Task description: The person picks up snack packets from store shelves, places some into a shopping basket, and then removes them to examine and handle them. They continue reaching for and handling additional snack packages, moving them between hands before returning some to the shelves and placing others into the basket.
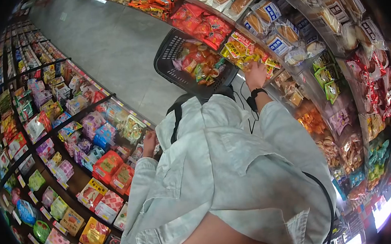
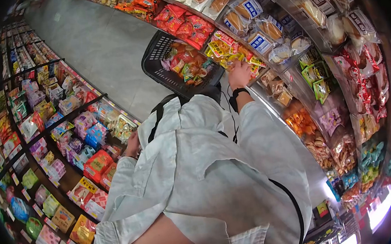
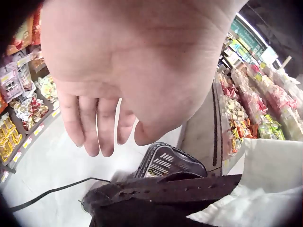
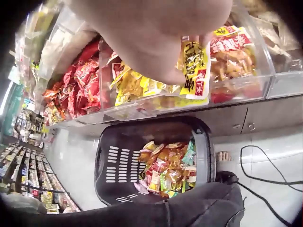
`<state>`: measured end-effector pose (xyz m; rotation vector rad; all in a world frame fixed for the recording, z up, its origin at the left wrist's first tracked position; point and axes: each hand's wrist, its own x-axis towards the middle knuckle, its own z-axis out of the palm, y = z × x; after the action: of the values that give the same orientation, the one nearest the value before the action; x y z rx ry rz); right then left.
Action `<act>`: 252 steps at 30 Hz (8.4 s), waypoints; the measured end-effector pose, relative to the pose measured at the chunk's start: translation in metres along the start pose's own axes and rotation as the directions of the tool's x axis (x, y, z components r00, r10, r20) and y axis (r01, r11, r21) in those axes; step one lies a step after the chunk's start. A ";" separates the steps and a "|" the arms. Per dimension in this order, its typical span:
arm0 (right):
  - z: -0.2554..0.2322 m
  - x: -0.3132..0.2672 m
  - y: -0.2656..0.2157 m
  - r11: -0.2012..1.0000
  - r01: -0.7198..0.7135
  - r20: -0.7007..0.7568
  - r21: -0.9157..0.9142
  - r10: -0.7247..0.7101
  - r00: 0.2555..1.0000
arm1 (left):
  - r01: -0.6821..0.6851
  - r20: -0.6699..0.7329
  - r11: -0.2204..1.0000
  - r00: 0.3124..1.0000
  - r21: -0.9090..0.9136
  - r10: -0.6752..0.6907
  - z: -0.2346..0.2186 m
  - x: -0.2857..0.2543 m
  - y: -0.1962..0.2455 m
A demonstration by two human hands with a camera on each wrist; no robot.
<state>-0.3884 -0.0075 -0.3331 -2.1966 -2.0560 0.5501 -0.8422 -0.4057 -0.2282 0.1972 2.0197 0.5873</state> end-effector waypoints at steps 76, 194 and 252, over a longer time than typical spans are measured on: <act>0.366 0.178 -0.308 0.799 0.339 0.294 0.497 -0.523 0.800 | 0.127 -0.259 0.719 0.963 0.684 0.076 0.135 0.270 0.027; -0.212 -0.406 -0.232 0.453 0.021 0.030 0.891 -0.106 0.994 | -0.173 0.991 0.983 -0.112 0.056 -0.076 0.032 -0.135 0.223; -0.373 -0.494 0.464 -0.078 0.188 -0.167 0.979 0.219 0.961 | -0.551 0.955 0.827 -0.170 0.113 -0.243 0.624 -0.553 0.066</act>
<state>0.1524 -0.4666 -0.0249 -1.0907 -0.6836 1.1682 -0.0358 -0.3535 -0.0139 0.9824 0.3593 -0.1549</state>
